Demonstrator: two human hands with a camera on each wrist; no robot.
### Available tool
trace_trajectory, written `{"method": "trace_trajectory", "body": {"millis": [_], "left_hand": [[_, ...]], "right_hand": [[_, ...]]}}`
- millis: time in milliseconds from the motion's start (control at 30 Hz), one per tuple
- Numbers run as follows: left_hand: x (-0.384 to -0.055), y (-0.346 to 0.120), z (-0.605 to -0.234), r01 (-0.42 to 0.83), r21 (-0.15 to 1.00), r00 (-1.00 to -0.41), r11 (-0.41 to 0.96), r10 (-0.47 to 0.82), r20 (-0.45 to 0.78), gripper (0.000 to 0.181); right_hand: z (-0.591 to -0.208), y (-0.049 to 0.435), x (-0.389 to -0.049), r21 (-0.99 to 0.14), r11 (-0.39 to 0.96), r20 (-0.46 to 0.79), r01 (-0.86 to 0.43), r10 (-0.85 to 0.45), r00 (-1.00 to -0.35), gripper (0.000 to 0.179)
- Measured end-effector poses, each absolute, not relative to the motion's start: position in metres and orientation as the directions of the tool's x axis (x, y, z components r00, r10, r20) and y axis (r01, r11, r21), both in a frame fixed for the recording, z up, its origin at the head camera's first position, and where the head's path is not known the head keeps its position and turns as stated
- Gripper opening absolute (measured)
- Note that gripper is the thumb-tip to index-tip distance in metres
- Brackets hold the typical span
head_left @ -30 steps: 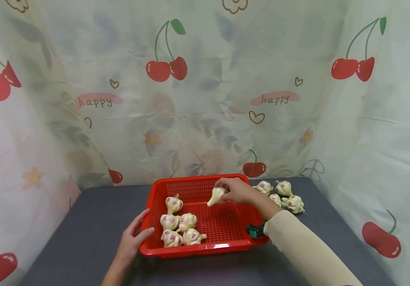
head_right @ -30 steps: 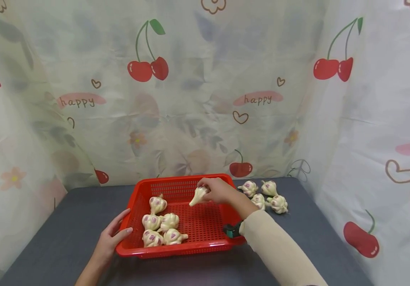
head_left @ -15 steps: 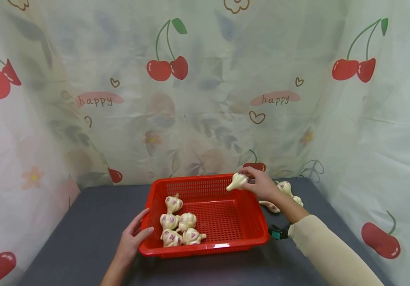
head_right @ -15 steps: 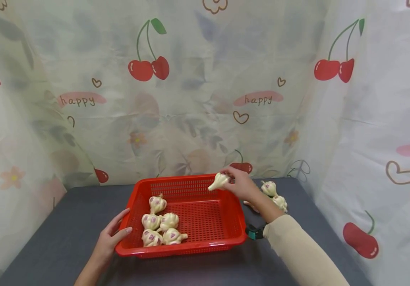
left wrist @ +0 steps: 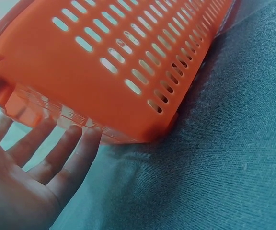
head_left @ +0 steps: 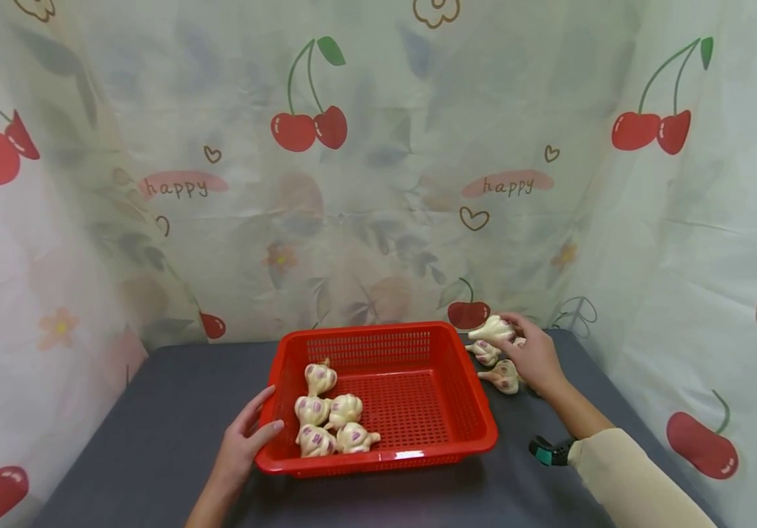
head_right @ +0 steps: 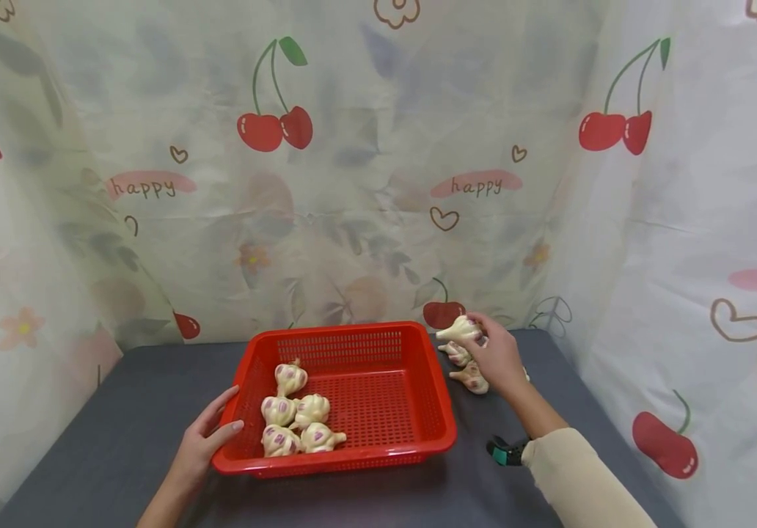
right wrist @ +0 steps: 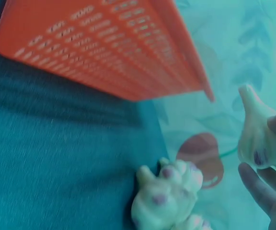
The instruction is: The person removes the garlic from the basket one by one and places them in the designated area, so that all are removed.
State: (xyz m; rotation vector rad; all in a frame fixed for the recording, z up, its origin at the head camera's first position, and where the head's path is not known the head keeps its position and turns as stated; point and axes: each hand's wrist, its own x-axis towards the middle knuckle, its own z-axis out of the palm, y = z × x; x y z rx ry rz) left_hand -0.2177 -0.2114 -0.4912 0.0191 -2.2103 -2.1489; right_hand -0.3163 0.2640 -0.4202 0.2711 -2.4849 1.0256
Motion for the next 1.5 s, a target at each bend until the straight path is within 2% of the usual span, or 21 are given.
{"method": "trace_trajectory", "body": {"millis": [233, 533, 733, 933, 1500], "left_hand": [[-0.216, -0.212, -0.49, 0.041, 0.999, -0.997, 0.033, -0.06, 0.043, 0.059], [-0.217, -0.214, -0.492, 0.018, 0.999, -0.997, 0.036, -0.074, 0.02, 0.058], [-0.218, -0.212, -0.491, 0.015, 0.999, -0.997, 0.046, -0.077, 0.019, 0.059], [-0.217, -0.211, -0.489, 0.015, 0.999, -0.997, 0.05, -0.075, 0.019, 0.06], [-0.216, -0.21, -0.491, 0.014, 0.999, -0.997, 0.03, -0.073, 0.016, 0.061]], "right_hand": [[-0.437, 0.287, -0.317, -0.585, 0.753, 0.555, -0.301, 0.101, -0.826, 0.045], [-0.459, 0.32, -0.328, -0.631, 0.751, 0.565, -0.194, 0.274, -0.778, 0.044], [-0.471, 0.343, -0.332, -0.69, 0.717, 0.496, -0.103, 0.364, -0.788, 0.045], [-0.485, 0.359, -0.332, -0.695, 0.719, 0.451, -0.03, 0.403, -0.796, 0.045], [-0.504, 0.388, -0.331, -0.605, 0.788, 0.336, 0.115, 0.384, -0.86, 0.042]]}}
